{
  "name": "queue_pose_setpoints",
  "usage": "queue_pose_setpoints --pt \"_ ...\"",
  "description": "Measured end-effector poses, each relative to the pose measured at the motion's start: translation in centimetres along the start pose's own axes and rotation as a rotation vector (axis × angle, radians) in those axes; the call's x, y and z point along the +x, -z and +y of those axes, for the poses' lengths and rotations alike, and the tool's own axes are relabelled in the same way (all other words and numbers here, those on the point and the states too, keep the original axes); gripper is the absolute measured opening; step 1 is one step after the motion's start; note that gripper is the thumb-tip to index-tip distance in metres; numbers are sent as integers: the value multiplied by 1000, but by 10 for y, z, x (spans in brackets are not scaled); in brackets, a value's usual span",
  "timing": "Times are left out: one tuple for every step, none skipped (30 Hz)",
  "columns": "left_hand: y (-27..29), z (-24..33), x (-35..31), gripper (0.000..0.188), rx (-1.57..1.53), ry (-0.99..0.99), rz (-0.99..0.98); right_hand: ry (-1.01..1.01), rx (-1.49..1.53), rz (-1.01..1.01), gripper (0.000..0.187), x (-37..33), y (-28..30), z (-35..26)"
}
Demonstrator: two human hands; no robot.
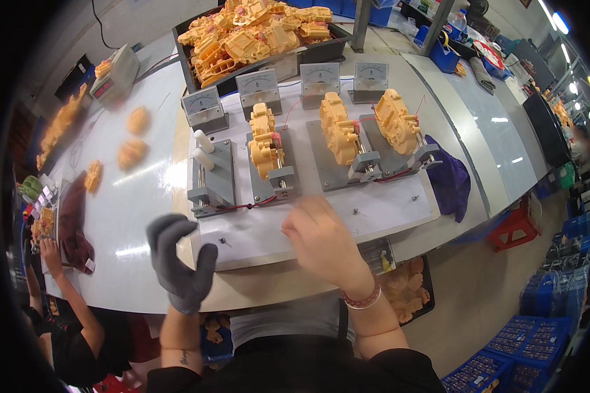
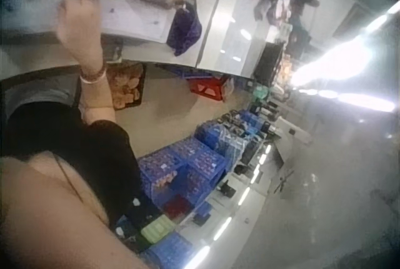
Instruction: Testing orange plastic electronic housings using a specialized testing jig and measuring results on meters.
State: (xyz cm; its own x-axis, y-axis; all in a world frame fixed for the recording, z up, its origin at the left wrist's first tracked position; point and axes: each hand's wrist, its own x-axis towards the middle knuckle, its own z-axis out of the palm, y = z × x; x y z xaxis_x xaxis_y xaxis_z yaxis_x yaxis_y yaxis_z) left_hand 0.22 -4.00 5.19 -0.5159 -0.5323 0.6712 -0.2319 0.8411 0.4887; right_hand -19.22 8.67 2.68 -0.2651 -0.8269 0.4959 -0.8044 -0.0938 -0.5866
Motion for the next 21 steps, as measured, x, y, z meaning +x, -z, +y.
queue_pose_setpoints --pt "5 3 13 35 39 -45 -11 2 5 -6 13 1 0 0" --pt "9 6 27 39 50 -96 -35 -1 38 77 19 1 1 0" --pt "11 8 41 43 54 -148 -63 -10 68 160 26 1 2 -1" --pt "8 12 57 46 66 -188 -109 -69 179 258 43 -3 -1 3" --pt "4 18 73 48 79 -230 -154 -118 279 317 56 -3 -3 1" --pt "-2 24 86 47 67 -221 -244 -107 262 283 59 -1 -1 0" --pt "-9 29 99 46 51 -215 -336 -98 242 252 63 1 2 -1" --pt "-18 28 106 45 37 -184 -502 -94 240 254 63 1 4 -5" --pt "-31 20 113 46 37 -124 -675 -88 278 227 65 4 1 -2" --pt "-40 18 119 48 -26 -286 -741 -85 316 199 67 6 -1 0" --pt "-50 22 124 48 -27 -285 -740 -84 315 198 67 2 -3 -3" --pt "-58 27 129 47 88 -88 -814 -50 333 205 67 0 -7 -10" --pt "-63 29 130 46 204 120 -882 -18 355 208 66 -3 -11 -15" --pt "-69 23 127 43 246 30 -793 -35 401 276 59 -4 -15 -17" --pt "-71 17 125 43 250 50 -791 -34 412 260 59 -7 -14 -12" --pt "-74 10 123 41 217 -42 -653 -2 443 237 55 -9 -10 -1" --pt "-81 4 120 40 181 -130 -525 15 473 214 52 -12 -9 9" --pt "-72 11 125 35 190 -81 -408 33 386 249 47 -8 -7 3" --pt "-61 17 128 30 205 -30 -293 90 384 261 50 -8 -8 9" --pt "-59 16 117 30 208 11 -314 35 345 251 55 -10 -3 12" --pt "-18 -21 105 36 -101 73 -366 -14 410 269 61 -7 1 12"
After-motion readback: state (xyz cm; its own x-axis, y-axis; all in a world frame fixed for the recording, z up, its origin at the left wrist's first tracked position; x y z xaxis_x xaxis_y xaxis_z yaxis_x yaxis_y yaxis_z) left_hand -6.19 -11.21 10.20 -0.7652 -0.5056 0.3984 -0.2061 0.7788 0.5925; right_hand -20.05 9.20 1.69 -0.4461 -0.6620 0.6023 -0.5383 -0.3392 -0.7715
